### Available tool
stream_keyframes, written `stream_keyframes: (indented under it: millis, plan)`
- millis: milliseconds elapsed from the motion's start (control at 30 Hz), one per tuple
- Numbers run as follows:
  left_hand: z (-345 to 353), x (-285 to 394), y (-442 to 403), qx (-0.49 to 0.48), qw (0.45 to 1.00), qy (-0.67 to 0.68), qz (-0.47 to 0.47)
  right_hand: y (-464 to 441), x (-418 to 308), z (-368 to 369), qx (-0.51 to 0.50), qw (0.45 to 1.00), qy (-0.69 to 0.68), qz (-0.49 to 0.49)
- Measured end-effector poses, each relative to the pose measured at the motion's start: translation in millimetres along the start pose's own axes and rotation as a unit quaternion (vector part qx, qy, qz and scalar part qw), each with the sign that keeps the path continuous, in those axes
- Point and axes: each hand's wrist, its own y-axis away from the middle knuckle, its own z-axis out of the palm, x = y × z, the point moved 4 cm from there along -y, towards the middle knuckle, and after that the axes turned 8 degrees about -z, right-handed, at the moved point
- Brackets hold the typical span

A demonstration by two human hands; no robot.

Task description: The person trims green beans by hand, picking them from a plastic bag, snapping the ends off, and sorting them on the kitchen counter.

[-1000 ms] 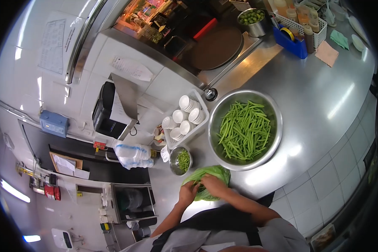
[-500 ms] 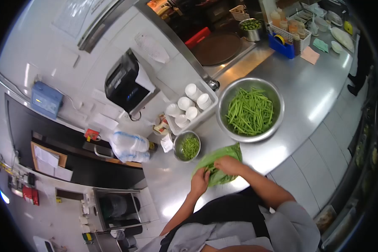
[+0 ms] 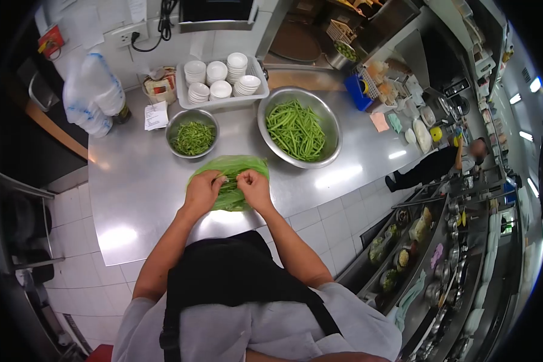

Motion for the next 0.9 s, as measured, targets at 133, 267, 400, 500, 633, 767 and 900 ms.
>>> stream_keyframes:
  millis: [133,267,400,500,633,767,900]
  plan:
    - [-22,-12,-2,0.032,0.983,0.163,-0.081,4,-31,9,-0.09,0.994,0.008,-0.064]
    - [-19,-15,-6,0.042,0.967,0.242,-0.06,1,-34,16,-0.126,0.988,-0.088,-0.006]
    - [-18,-19,-3,0.079,0.962,0.257,-0.049,-3,-10,23,-0.131,0.986,-0.103,0.03]
    - [-21,-24,-2,0.104,0.978,0.179,-0.042,-7,-18,18,-0.149,0.988,-0.042,-0.025]
    - [-15,-20,3,0.104,0.96,0.259,-0.028,-9,-44,13,-0.08,0.993,-0.071,0.048]
    - [-17,-28,-3,0.132,0.957,0.25,-0.07,-18,-31,6,-0.014,0.977,-0.202,0.068]
    - [-33,-49,-18,0.22,0.917,0.302,-0.138,-14,-32,10,-0.12,0.99,0.063,-0.031]
